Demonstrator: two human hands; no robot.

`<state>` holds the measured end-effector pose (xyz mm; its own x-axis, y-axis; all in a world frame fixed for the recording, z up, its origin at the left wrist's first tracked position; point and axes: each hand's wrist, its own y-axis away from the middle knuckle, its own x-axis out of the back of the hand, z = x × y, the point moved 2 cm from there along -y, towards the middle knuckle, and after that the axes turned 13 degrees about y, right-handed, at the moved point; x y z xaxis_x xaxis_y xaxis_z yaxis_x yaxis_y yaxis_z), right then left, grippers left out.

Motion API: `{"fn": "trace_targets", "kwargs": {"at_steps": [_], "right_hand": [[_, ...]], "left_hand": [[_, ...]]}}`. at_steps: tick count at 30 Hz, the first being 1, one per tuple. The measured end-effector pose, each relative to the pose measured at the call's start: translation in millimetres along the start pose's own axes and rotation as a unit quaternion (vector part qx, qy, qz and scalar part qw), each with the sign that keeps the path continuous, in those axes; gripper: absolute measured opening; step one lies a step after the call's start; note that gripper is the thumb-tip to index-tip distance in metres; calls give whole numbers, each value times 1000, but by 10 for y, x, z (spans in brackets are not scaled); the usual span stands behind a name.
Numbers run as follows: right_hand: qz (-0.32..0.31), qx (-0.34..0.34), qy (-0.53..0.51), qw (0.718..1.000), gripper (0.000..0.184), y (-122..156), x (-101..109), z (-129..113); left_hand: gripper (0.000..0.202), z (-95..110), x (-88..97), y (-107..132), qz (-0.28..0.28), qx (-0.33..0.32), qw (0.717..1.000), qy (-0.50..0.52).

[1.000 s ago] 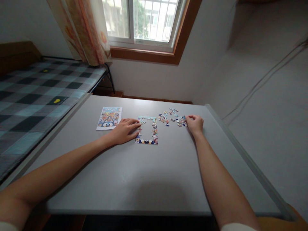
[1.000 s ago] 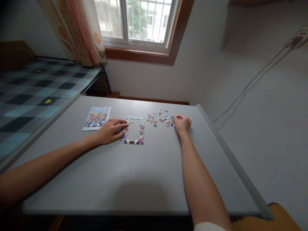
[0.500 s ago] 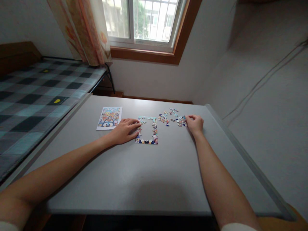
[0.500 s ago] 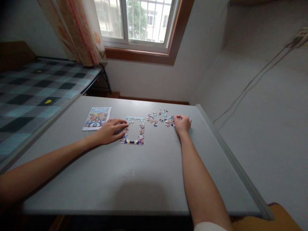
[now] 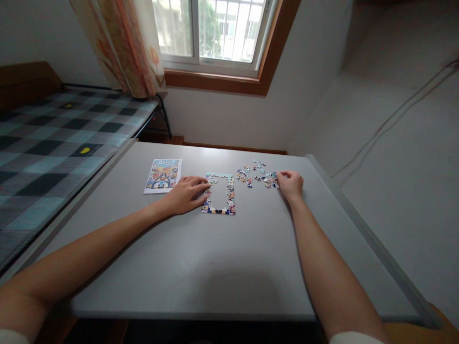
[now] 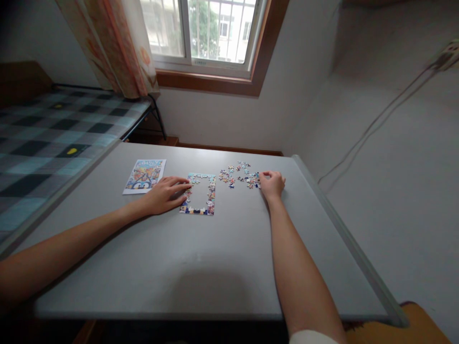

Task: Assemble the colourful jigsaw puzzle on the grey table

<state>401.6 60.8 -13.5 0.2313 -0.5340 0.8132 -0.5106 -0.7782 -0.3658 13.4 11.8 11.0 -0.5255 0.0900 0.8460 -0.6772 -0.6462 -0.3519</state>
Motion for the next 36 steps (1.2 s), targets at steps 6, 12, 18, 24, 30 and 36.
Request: {"fn": "trace_targets", "kwargs": {"at_steps": [6,12,18,24,30,36], "right_hand": [[-7,-4,7,1000,24,0,-2,-6],[7,4,7,1000,24,-3,-14,12],[1,3,6,1000,25,-7,-26,25],[-6,-1,14,1000,25,-4,-12,9],[-5,0,14,1000,24,-4,-11,8],[6,3,1,1000,24,-10,-25,28]], "left_hand": [[35,2,4,-2,-2,3,1000,11],[35,5,7,-5,-3,2,1000,3],[35,20,21,-6,-1,3,1000,11],[36,12,14,-8,1,3,1000,15],[36,2,8,-9,-3,1,1000,3],[36,12,13,-8,-1,2,1000,15]]}}
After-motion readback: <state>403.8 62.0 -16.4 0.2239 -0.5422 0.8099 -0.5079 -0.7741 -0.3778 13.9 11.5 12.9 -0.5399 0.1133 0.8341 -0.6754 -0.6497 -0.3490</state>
